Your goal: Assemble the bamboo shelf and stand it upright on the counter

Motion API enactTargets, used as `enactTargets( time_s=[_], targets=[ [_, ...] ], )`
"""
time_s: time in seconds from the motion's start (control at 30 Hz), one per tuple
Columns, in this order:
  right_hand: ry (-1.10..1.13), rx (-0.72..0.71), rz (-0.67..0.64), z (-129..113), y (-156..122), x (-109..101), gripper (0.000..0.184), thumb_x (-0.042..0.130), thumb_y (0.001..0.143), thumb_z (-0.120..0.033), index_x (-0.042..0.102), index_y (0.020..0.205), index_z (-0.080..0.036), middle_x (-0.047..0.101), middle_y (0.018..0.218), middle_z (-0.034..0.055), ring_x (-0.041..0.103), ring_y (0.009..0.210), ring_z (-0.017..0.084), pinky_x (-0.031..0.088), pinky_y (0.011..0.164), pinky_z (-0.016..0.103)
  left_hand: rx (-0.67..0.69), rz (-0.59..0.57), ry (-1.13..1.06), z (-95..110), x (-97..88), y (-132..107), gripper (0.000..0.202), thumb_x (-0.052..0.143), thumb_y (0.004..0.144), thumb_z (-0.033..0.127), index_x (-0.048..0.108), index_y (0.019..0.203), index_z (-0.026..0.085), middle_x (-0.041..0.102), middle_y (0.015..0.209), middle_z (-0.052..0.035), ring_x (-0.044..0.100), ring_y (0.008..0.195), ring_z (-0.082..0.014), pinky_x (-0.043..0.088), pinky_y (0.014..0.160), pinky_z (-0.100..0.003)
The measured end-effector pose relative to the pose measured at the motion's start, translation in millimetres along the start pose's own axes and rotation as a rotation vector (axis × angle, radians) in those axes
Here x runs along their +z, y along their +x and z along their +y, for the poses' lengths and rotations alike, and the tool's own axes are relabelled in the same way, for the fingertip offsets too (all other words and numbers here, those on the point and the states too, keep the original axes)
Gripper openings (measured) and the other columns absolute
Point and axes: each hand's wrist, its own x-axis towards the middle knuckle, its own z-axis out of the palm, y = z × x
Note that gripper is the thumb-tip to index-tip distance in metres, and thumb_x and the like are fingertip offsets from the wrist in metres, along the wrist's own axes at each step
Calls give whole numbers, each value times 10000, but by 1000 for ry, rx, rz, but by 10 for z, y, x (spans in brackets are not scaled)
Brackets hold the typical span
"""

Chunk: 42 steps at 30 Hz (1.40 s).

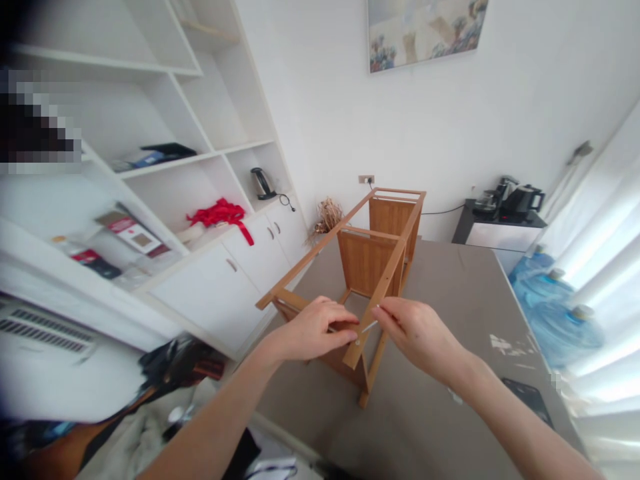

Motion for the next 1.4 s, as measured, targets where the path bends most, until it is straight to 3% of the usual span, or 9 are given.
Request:
enactTargets(
  time_s=[0.17, 0.3, 0.6, 0.93, 1.4],
  targets=[
    [-373, -310, -20, -137, 29, -135, 381, 305, 975, -369, 534, 733, -185, 563, 670, 5, 472, 580, 108, 223, 514, 252, 9, 25, 32, 34, 74, 31, 269, 437, 909, 304, 686, 960, 216, 706, 873, -19, 620, 856, -169, 370, 860, -311],
    [-483, -421, -54, -248, 66, -193, 406, 283, 986, -355, 515, 708, -172, 543, 640, 3, 427, 545, 99, 188, 500, 259, 18, 33, 35, 23, 110, 29, 283, 414, 914, 276, 688, 961, 222, 700, 858, -16, 609, 841, -160, 368, 845, -306],
    [-519, -497, -121, -434, 108, -198, 336, 337, 970, -248, 522, 705, -157, 543, 641, 8, 400, 521, 93, 188, 497, 266, 31, 74, 26, -12, 126, -10, 279, 425, 909, 283, 675, 816, 202, 700, 844, -22, 610, 824, -168, 364, 801, -302],
    [-599, -576, -242, -515, 134, -213, 228, 395, 931, -158, 551, 764, -154, 574, 725, 33, 413, 605, 122, 209, 545, 294, 76, 118, 42, -57, 155, -47, 280, 415, 912, 261, 658, 792, 191, 692, 823, -23, 609, 810, -181, 369, 783, -313],
    [-562, -572, -119, -386, 65, -124, 315, 325, 965, -226, 517, 725, -158, 515, 665, 18, 383, 576, 116, 197, 535, 287, 51, 100, 11, -60, 134, -47, 289, 427, 907, 317, 685, 841, 204, 698, 848, -32, 615, 834, -185, 375, 818, -319]
  ],
)
